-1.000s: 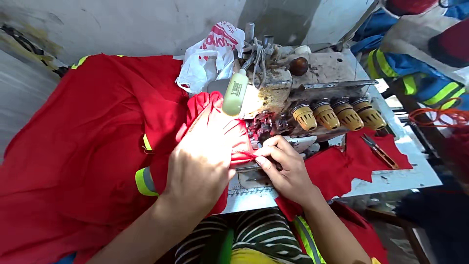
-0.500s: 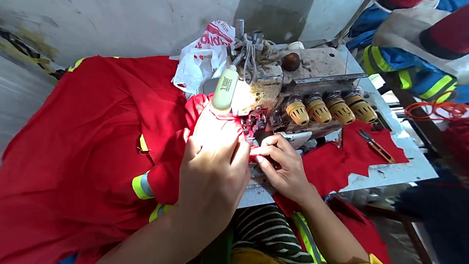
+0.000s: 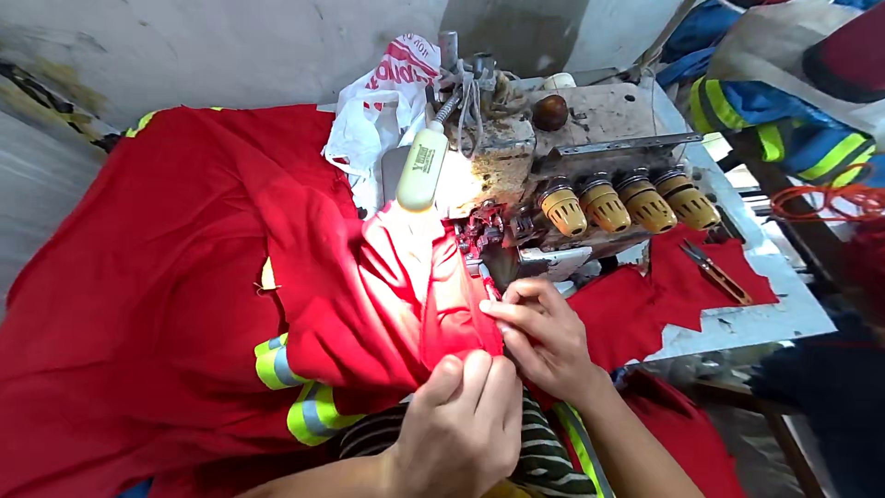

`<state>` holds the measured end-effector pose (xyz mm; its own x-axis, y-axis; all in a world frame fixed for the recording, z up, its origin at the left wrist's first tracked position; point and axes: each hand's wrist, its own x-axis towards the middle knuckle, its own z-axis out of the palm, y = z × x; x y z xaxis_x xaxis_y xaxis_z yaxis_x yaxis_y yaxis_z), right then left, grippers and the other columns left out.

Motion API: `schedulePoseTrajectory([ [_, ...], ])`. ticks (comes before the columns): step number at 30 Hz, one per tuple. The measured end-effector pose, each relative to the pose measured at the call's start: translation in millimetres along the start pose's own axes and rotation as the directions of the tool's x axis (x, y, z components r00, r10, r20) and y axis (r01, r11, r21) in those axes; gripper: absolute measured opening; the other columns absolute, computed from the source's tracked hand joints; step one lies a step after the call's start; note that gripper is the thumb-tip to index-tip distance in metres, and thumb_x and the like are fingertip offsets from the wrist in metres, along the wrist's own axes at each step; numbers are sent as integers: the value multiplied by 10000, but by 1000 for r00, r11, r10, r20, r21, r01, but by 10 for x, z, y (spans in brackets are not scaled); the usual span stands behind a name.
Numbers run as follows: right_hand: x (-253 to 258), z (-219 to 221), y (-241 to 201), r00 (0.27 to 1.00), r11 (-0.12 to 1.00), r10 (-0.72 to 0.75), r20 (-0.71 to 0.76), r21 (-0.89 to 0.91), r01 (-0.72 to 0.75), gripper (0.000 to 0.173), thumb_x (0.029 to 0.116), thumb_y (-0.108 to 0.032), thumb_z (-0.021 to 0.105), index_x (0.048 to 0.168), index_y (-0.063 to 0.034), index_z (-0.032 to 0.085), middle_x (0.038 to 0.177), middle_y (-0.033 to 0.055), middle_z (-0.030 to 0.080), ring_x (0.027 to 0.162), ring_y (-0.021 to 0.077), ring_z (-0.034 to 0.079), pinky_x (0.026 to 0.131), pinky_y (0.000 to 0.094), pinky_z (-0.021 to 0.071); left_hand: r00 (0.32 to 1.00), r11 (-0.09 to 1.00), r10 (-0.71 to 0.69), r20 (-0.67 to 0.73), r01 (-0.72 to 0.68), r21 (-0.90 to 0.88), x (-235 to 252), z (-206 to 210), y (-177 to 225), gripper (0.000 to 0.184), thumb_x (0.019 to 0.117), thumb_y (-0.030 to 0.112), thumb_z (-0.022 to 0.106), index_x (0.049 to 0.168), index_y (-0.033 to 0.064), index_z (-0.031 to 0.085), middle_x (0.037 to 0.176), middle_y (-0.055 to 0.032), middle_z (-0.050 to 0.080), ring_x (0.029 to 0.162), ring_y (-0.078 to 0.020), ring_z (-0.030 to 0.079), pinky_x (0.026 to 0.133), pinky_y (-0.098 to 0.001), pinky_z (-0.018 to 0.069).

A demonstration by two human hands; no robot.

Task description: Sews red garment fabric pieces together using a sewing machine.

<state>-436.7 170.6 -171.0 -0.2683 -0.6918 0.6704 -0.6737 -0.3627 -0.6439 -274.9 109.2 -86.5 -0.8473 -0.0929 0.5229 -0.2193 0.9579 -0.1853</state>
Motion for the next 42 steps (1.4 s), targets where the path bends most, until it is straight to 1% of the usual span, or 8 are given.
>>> schedulePoseTrajectory([
  [4, -113, -30, -26, 999, 996, -26, 19, -86, 27, 326, 1066, -258, 432, 1247, -157, 684, 1076, 110, 614, 813, 73, 577, 688, 151, 467, 994, 997, -65, -87, 68, 26, -127, 165, 125, 224, 962, 52, 541, 807, 72, 702, 707, -8, 566, 707, -147, 479, 799, -294, 340],
  [14, 73, -37, 29, 999, 985, -14, 36, -171, 20, 364, 1029, -221, 438, 1178, -111, 750, 1009, 177, 679, 706, 117, 589, 605, 199, 454, 977, 985, -153, -145, 163, 60, 8, 289, 55, 209, 937, 79, 563, 813, 47, 729, 709, -28, 606, 678, -157, 518, 717, -293, 368],
  [26, 63, -21, 72, 999, 990, -48, 5, -134, 48, 361, 1051, -274, 403, 1205, -139, 700, 1036, 79, 606, 825, 37, 565, 688, 120, 453, 930, 949, -313, -192, 298, -103, 141, 466, -201, 199, 876, 143, 611, 729, 78, 726, 650, -41, 628, 611, -187, 602, 619, -338, 454],
  [28, 36, -57, 18, 999, 990, -31, 7, -138, 31, 353, 1054, -286, 401, 1186, -131, 690, 1043, 77, 600, 834, 31, 563, 696, 117, 450, 917, 905, -386, -104, 354, -236, 152, 495, -386, 215, 901, 204, 609, 818, 89, 770, 837, -84, 760, 800, -267, 734, 755, -500, 542],
  [31, -27, -119, -63, 1000, 992, -5, 6, -129, 6, 351, 1049, -295, 419, 1192, -112, 682, 1037, 78, 597, 750, 11, 527, 631, 101, 421, 866, 759, -487, 116, 485, -434, 192, 486, -648, 257, 931, 273, 586, 987, 147, 803, 1095, -81, 754, 1146, -365, 639, 969, -649, 389],
  [34, -66, -122, -157, 1000, 993, 23, 3, -118, -23, 331, 1020, -267, 470, 1171, -64, 682, 988, 89, 628, 705, 2, 516, 600, 94, 402, 779, 667, -616, 115, 593, -452, 130, 450, -642, 223, 879, 255, 687, 1022, 139, 814, 1095, -130, 713, 1143, -388, 602, 913, -578, 460],
  [38, -65, 36, -293, 997, 997, 68, -30, -40, -69, 270, 1011, -217, 532, 1022, -8, 702, 823, 75, 659, 701, -3, 578, 658, 90, 465, 682, 643, -726, -88, 628, -439, -241, 345, -308, 185, 849, 203, 673, 878, 55, 780, 925, -110, 697, 982, -255, 629, 891, -341, 488],
  [42, -85, 281, -409, 963, 964, 250, -98, 118, -239, 210, 960, -194, 641, 962, 17, 636, 845, 51, 694, 715, -29, 629, 671, 108, 524, 652, 555, -757, -41, 608, -569, -459, 333, 173, 210, 873, 213, 649, 817, 52, 772, 831, -57, 719, 907, -145, 652, 895, -262, 501],
])
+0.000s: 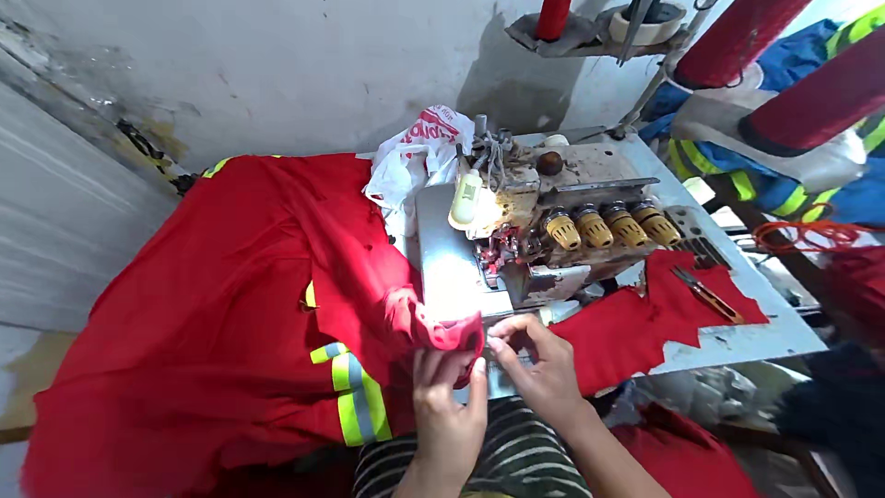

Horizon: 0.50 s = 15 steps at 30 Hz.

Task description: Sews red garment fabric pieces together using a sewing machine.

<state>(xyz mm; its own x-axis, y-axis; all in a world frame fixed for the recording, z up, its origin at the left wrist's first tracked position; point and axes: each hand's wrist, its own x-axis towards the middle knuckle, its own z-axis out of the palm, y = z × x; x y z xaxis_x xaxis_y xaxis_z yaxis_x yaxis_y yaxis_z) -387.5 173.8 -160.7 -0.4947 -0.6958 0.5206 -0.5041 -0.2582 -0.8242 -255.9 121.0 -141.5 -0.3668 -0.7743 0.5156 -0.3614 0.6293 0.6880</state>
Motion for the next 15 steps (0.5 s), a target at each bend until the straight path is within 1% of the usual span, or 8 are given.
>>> schedulePoseTrajectory([
  [1, -8, 22, -3, 999, 998, 47, -17, 42, -47, 188, 928, -148, 661, 989, 22, 611, 883, 42, 704, 755, -30, 655, 698, 123, 550, 1000, 1000, 11, 14, -11, -15, -70, 75, 9, 210, 879, 214, 642, 825, 63, 777, 845, -52, 723, 918, -151, 653, 909, -287, 497],
  [2, -3, 19, -6, 995, 993, 91, -36, 75, -88, 173, 890, -84, 661, 1004, 28, 594, 899, 33, 704, 784, -28, 672, 720, 137, 568, 999, 999, 34, 19, -34, -24, -107, 159, 17, 208, 878, 211, 636, 826, 72, 782, 847, -51, 718, 922, -169, 643, 899, -318, 482],
  [3, 10, -5, -3, 991, 989, 123, -60, 94, -117, 168, 863, -34, 651, 1003, 28, 582, 892, 21, 700, 783, -32, 673, 720, 139, 570, 998, 998, 65, 20, -64, -22, -118, 240, 26, 207, 874, 212, 633, 817, 83, 784, 840, -46, 708, 917, -181, 634, 876, -342, 472],
  [4, 29, -44, 5, 986, 986, 144, -82, 101, -135, 158, 853, -11, 639, 993, 19, 571, 879, 2, 694, 770, -43, 661, 710, 133, 560, 995, 995, 94, 20, -93, -19, -115, 316, 38, 209, 871, 218, 632, 810, 93, 788, 835, -45, 706, 910, -193, 633, 853, -369, 463],
  [6, 78, -137, 35, 979, 982, 167, -117, 106, -155, 143, 864, -7, 633, 982, 3, 553, 873, -19, 682, 774, -49, 651, 710, 127, 552, 989, 990, 144, 15, -144, -3, -87, 456, 58, 214, 884, 240, 635, 811, 114, 791, 829, -39, 705, 897, -201, 629, 844, -392, 438],
  [8, 112, -194, 88, 972, 981, 182, -148, 99, -168, 146, 860, -4, 634, 981, 3, 551, 868, -26, 674, 779, -47, 654, 720, 129, 560, 983, 983, 183, 11, -183, 29, -71, 570, 65, 208, 889, 241, 633, 818, 124, 791, 831, -41, 700, 905, -215, 620, 862, -402, 419],
  [11, 154, -209, 172, 965, 981, 192, -176, 64, -183, 150, 847, 1, 624, 975, 5, 546, 851, -34, 666, 759, -63, 646, 709, 116, 551, 983, 983, 181, -16, -180, 45, -74, 699, 74, 188, 855, 207, 646, 805, 113, 802, 847, -60, 716, 925, -243, 625, 883, -419, 408],
  [15, 209, -201, 218, 958, 980, 195, -212, 11, -197, 136, 861, -35, 633, 968, -14, 551, 829, -37, 659, 727, -68, 632, 671, 105, 535, 982, 981, 184, -34, -181, 61, -54, 763, 84, 192, 865, 208, 643, 809, 113, 800, 858, -70, 725, 915, -254, 630, 866, -418, 424],
])
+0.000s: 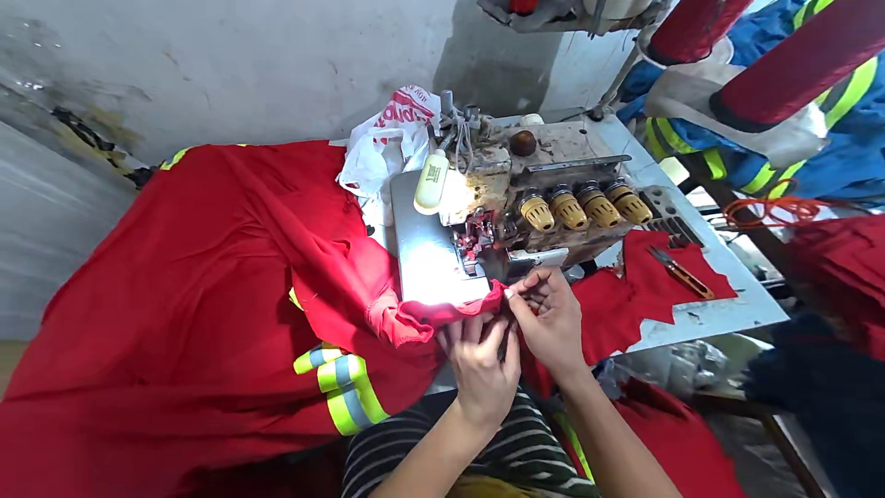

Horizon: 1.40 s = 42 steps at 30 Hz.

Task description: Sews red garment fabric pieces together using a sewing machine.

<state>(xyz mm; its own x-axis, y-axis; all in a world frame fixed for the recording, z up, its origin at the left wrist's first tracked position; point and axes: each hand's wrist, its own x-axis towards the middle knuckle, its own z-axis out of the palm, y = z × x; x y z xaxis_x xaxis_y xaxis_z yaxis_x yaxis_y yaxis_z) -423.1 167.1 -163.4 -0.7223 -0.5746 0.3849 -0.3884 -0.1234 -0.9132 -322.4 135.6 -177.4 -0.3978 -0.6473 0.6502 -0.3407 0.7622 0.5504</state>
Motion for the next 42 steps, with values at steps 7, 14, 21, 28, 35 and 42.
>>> schedulePoseTrajectory([
  [7, -7, -211, -66, 999, 990, 7, 52, -142, 0, 264, 864, -101, 633, 1060, 72, 598, 901, 57, 672, 776, 2, 647, 686, 161, 542, 981, 999, -29, 191, 34, -19, 71, -255, 56, 230, 889, 193, 577, 878, 117, 794, 932, -98, 756, 938, -317, 697, 832, -534, 487],
  [14, 335, 242, -1361, 576, 840, -540, 613, 347, 418, 538, 895, -110, 684, 1374, 48, 496, 1342, 182, 602, 1263, 193, 584, 1059, 349, 496, 902, 920, 342, 262, -265, -289, 757, -1924, -57, 379, 1106, 362, 288, 907, 234, 584, 1058, 111, 591, 1204, -17, 467, 1121, -268, 257],
  [21, 356, 1184, -2663, 381, 714, -700, 604, 577, 396, 502, 909, 2, 661, 1382, 25, 492, 833, 83, 676, 640, 136, 639, 557, 325, 564, 930, 977, 181, -320, -132, 168, 1049, -3409, 72, 333, 1049, 277, 485, 1268, 53, 598, 1330, -9, 572, 1266, -101, 501, 1033, -300, 425],
  [28, 263, 1279, -2780, 452, 650, -748, 486, 394, 650, 268, 989, -32, 528, 1245, 13, 592, 1097, 151, 661, 969, 238, 670, 797, 396, 572, 787, 907, 283, -549, -33, 420, 472, -2620, 77, 280, 849, 240, 767, 972, 59, 593, 1024, -137, 617, 1017, -245, 605, 910, -377, 487],
  [35, 435, 892, -2379, 552, 704, -695, 461, 276, 654, 156, 1007, -103, 551, 1114, -28, 636, 964, 48, 675, 817, 48, 641, 736, 219, 540, 945, 990, -14, -328, 59, 130, 379, -2613, -136, 287, 866, 155, 742, 1047, -67, 714, 887, -142, 695, 747, -82, 615, 676, -168, 478],
  [42, 520, 566, -1997, 435, 685, -697, 569, 352, 637, 261, 970, -224, 648, 1153, -55, 727, 1024, 7, 703, 900, 7, 650, 796, 190, 553, 906, 736, -388, -169, 194, -649, 451, -2840, -7, 246, 1024, 75, 393, 1005, 154, 625, 899, 114, 688, 847, 26, 662, 775, -184, 569],
])
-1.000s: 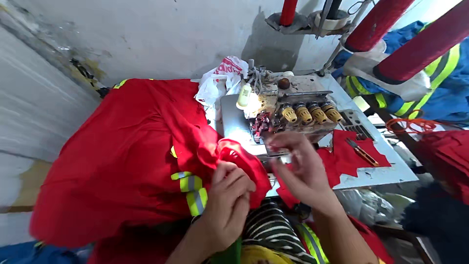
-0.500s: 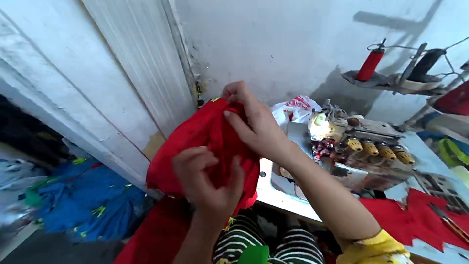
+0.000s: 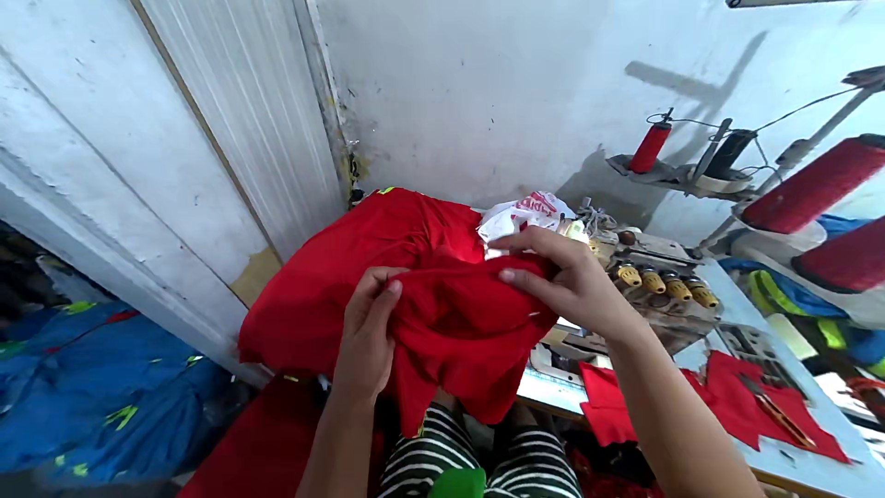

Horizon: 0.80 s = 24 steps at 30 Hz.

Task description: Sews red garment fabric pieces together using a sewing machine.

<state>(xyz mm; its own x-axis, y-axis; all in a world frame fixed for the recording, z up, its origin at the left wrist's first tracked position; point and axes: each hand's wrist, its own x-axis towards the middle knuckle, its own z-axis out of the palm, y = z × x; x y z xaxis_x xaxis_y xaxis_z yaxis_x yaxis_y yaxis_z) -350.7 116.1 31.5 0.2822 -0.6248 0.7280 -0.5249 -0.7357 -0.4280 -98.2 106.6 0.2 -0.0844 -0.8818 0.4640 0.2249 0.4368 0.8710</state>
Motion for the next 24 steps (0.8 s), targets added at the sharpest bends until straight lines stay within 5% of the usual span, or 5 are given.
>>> schedulePoseTrajectory([
  [3, -131, 21, 30, 998, 999, 40, -46, 34, -39, 178, 964, -210, 646, 941, -69, 752, 904, -34, 661, 849, -32, 613, 745, 128, 516, 985, 978, -168, -30, 162, -134, -47, 159, 151, 340, 1061, 136, 262, 986, 197, 588, 840, 115, 672, 808, 19, 664, 753, -193, 574],
  [5, -197, 48, -17, 987, 987, 124, -100, 111, -113, 165, 981, -209, 614, 914, -108, 726, 946, -58, 623, 896, -38, 594, 763, 123, 509, 983, 976, -180, -16, 177, -129, -110, 209, 152, 356, 1069, 156, 256, 978, 198, 598, 848, 117, 673, 824, 26, 661, 772, -187, 568],
  [8, -271, 98, -73, 968, 919, 227, -109, 353, -175, 157, 1004, -209, 580, 938, -162, 715, 982, -100, 649, 947, -25, 617, 819, 171, 538, 994, 990, -87, 72, 94, -101, -201, 195, 89, 105, 1033, 164, 497, 1010, 211, 589, 895, 156, 699, 862, 45, 674, 795, -185, 577],
  [11, -332, 157, -130, 942, 834, 313, -117, 509, -214, 185, 1015, -178, 548, 950, -214, 717, 880, -137, 680, 820, -41, 640, 758, 168, 552, 994, 999, 51, 92, -51, -1, -250, 197, 44, 284, 848, 96, 742, 1050, 180, 562, 930, 168, 718, 886, 44, 692, 797, -178, 592],
  [24, -317, 260, -100, 862, 735, 492, -126, 591, -332, 254, 991, -93, 507, 894, -201, 716, 786, -120, 676, 719, -38, 633, 680, 154, 545, 986, 986, 131, 103, -119, -114, -311, 154, 29, 239, 850, 53, 735, 1000, 207, 630, 946, 123, 740, 883, 14, 703, 794, -180, 595],
])
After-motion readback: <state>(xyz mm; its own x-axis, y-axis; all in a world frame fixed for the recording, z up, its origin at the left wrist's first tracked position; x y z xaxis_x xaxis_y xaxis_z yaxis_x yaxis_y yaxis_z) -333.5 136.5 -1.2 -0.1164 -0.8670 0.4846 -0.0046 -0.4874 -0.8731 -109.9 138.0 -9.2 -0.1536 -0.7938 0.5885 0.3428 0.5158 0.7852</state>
